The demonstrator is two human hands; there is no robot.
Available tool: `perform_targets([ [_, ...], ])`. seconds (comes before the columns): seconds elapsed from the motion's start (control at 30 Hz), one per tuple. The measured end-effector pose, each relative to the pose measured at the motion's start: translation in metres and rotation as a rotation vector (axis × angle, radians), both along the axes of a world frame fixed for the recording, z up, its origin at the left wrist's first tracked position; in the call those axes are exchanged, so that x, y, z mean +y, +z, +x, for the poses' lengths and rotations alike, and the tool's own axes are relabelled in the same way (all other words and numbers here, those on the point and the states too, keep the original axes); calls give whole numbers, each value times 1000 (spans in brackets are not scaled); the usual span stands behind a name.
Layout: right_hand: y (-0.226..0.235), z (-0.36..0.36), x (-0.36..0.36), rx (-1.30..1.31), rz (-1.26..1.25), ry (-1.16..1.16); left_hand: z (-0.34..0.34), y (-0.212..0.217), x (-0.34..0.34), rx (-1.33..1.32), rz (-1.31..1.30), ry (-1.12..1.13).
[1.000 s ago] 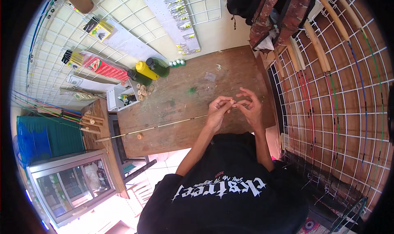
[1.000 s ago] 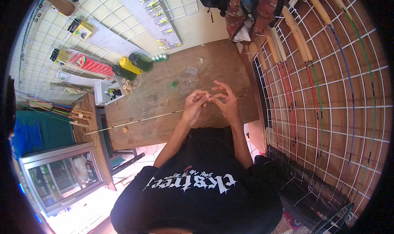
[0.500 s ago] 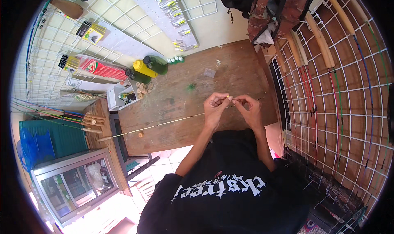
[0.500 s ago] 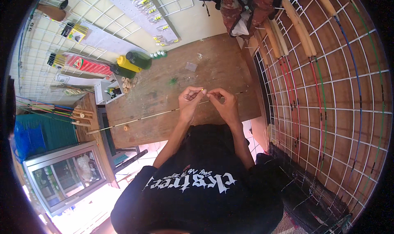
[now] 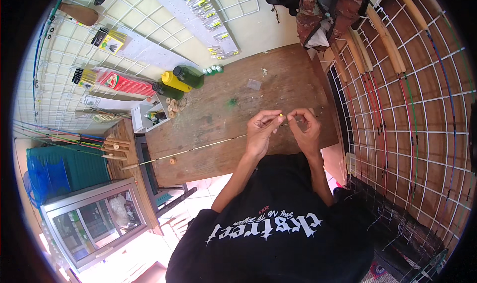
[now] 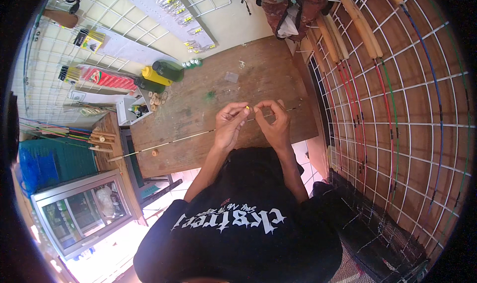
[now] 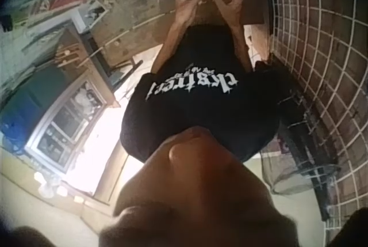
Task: The person is assembling and checking various fishing rod components on a workbench.
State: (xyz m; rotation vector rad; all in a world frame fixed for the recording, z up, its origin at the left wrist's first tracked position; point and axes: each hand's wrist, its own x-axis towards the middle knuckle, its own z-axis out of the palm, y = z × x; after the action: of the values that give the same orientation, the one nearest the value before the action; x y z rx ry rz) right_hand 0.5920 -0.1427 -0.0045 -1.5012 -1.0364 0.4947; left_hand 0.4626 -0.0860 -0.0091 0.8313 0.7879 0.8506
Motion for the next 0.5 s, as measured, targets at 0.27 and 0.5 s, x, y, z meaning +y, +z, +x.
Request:
perform_targets([
  [0.27, 31, -8, -2, -71, 102, -47, 1, 19, -3, -167, -38, -16],
  [0.5, 55, -14, -8, -133, 122, -92, -2, 27, -4, -262, -35, -38],
])
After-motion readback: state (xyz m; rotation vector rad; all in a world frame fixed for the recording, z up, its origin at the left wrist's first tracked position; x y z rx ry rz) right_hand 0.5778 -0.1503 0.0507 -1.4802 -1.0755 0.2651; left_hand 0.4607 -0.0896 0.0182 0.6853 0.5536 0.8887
